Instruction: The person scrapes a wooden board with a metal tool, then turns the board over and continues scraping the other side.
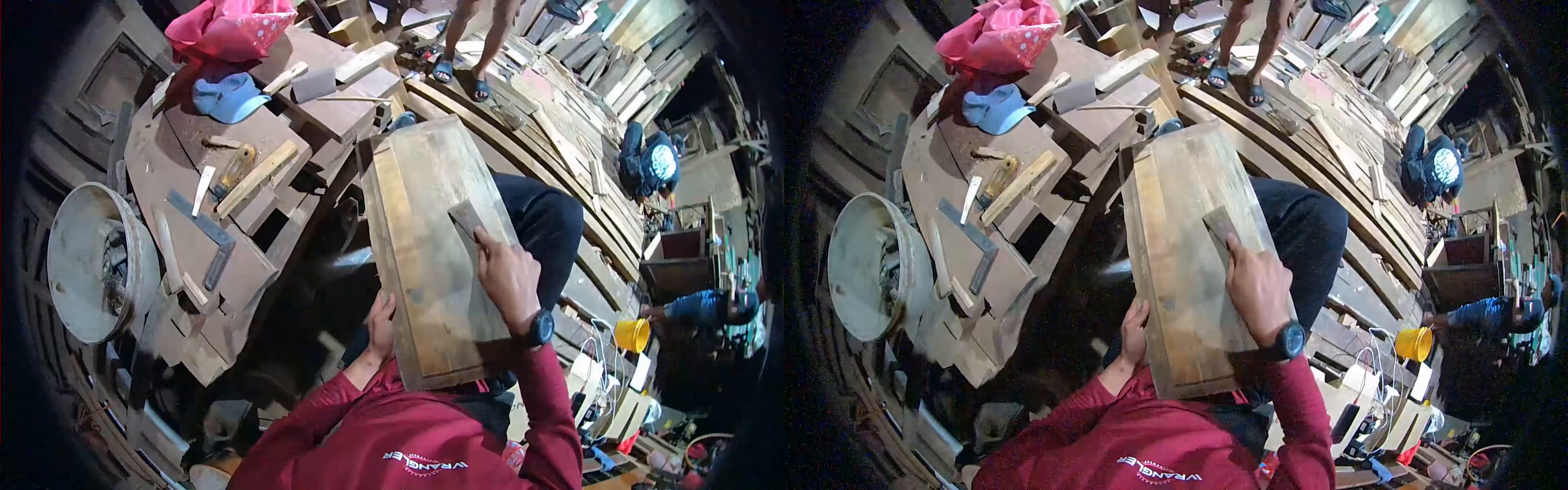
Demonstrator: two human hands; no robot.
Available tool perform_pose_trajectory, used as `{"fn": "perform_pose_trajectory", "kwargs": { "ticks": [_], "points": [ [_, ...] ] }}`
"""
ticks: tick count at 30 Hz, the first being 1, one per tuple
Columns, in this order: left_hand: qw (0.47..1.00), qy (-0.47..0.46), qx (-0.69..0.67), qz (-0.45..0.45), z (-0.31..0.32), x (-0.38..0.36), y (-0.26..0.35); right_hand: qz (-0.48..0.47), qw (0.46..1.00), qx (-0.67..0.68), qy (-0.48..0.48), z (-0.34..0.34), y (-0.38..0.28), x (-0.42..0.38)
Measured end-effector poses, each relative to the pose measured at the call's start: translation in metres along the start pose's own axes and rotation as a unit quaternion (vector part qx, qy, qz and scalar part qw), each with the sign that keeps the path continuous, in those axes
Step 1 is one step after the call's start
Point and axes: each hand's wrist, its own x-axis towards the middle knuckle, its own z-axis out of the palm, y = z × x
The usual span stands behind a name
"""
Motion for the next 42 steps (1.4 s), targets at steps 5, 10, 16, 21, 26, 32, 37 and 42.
{"fn": "perform_pose_trajectory", "kwargs": {
  "ticks": [5, 10, 16, 21, 26, 32, 37, 42],
  "points": [
    [1.0, -0.002, -0.004, 0.013, -0.011, 0.003, -0.009, -0.034, 0.997, 0.011, -0.066, -0.013, -0.007, -0.008],
    [1.0, -0.009, -0.009, 0.006, -0.005, 0.003, -0.003, -0.016, 0.999, -0.027, -0.037, -0.013, -0.012, -0.005],
    [0.999, -0.033, 0.004, 0.012, -0.008, 0.003, -0.003, -0.007, 1.0, 0.013, -0.017, 0.01, -0.002, 0.004],
    [0.999, -0.021, 0.027, 0.006, -0.012, 0.003, -0.002, -0.022, 0.996, -0.033, -0.086, -0.006, -0.019, -0.008],
    [1.0, 0.015, 0.009, -0.008, 0.001, 0.001, 0.0, -0.026, 0.999, 0.014, -0.032, 0.01, -0.006, 0.014],
    [1.0, 0.002, 0.001, 0.001, -0.011, 0.003, -0.007, -0.006, 0.999, -0.011, -0.042, -0.002, -0.031, -0.011],
    [1.0, -0.001, 0.014, -0.001, -0.003, 0.002, 0.0, -0.056, 0.998, -0.023, 0.001, 0.026, -0.02, -0.012],
    [0.999, -0.028, 0.026, 0.009, -0.015, 0.004, -0.005, -0.038, 0.999, -0.008, -0.006, 0.025, -0.031, -0.013]
  ]
}}
